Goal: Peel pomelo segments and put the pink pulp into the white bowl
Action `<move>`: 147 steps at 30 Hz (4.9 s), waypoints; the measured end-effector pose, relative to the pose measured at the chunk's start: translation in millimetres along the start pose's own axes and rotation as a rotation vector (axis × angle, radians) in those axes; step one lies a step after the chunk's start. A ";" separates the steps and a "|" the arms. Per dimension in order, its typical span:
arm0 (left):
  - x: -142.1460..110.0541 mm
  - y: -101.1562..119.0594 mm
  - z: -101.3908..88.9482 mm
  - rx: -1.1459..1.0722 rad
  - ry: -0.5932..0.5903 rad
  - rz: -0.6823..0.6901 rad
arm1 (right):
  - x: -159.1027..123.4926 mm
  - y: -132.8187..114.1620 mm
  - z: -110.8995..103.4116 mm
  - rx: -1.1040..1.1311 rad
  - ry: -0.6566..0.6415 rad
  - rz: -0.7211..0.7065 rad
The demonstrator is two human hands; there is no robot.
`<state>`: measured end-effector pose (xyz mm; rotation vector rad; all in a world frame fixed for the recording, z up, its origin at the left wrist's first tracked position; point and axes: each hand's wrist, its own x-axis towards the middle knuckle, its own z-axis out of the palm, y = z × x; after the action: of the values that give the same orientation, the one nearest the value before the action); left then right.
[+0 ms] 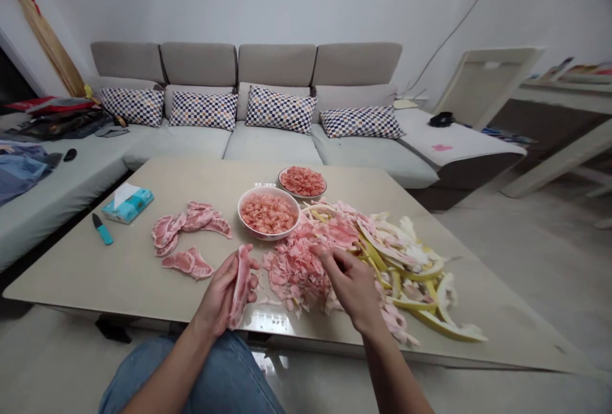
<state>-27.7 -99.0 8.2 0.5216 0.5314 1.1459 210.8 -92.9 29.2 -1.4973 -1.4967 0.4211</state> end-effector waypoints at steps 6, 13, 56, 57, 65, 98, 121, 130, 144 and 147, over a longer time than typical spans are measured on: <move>1.1 -2.8 -2.3 -0.019 -0.024 0.016 | -5.2 27.8 -5.2 -0.533 0.035 -0.281; 0.6 -7.7 -4.3 0.135 0.002 0.059 | -9.7 14.3 3.2 -0.409 0.045 -0.223; -3.6 -2.9 -8.4 0.668 -0.112 0.153 | -17.4 -35.2 69.2 0.544 -0.459 0.313; -3.9 -2.4 -8.2 0.585 -0.111 0.117 | -17.3 -34.4 69.7 0.575 -0.478 0.329; -4.7 -5.1 -8.0 0.157 -0.183 -0.179 | -23.8 -33.8 64.8 0.693 -0.525 0.393; -4.7 -15.3 5.2 0.719 -0.071 0.115 | -31.0 -27.3 57.3 0.169 -0.266 -0.179; -8.8 -24.3 -0.2 0.232 -0.152 -0.075 | -36.8 -29.7 39.2 0.457 -0.165 0.100; -7.1 -20.0 -0.7 0.356 -0.034 0.054 | -35.6 -47.4 47.0 0.616 -0.351 0.166; -3.1 -28.6 10.6 0.331 0.157 0.038 | -53.8 -53.1 70.1 0.407 0.091 -0.167; -2.6 -28.7 17.5 0.325 0.217 0.095 | -53.8 -49.4 71.2 0.351 0.142 -0.258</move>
<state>2.8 -112.8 3.7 0.7121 0.8982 1.2205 115.4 -125.2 13.1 -1.0237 -1.3976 0.3907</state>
